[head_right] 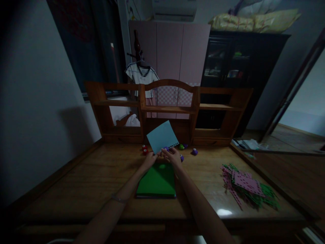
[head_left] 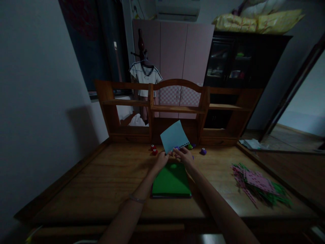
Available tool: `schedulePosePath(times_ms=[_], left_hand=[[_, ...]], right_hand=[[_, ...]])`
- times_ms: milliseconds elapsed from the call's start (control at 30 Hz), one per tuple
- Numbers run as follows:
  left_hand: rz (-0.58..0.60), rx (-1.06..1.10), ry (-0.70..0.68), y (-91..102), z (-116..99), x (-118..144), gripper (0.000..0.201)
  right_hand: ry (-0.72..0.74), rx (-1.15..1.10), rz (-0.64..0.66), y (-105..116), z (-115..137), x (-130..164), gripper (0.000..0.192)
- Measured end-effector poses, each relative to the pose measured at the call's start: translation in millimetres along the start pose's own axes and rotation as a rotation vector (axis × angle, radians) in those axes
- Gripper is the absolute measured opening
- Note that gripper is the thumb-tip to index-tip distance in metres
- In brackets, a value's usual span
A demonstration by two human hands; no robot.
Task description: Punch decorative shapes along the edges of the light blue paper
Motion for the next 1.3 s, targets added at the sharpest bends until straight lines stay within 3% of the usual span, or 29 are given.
schedulePosePath(times_ms=[400, 1033, 1300], left_hand=[[0.056, 0.051, 0.056, -0.3, -6, 3, 0.034], [0.069, 0.048, -0.083, -4.7, -6, 1, 0.032], [0.116, 0.114, 0.023, -8.8, -5, 4, 0.037]], right_hand=[[-0.005, -0.002, 0.006, 0, 1, -1, 0.045], [-0.036, -0.103, -0.050, 9, -9, -8, 0.040], [-0.086, -0.106, -0.035, 12, -8, -10, 0.038]])
Point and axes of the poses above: each hand's wrist, its own x-axis away from the middle knuckle, its own y-axis out of the back of the hand, z = x × y, the point moved 3 cm from there along -x, towards the middle knuckle, and after that the axes turned 1 degree about -x, right-handed, at the moved point
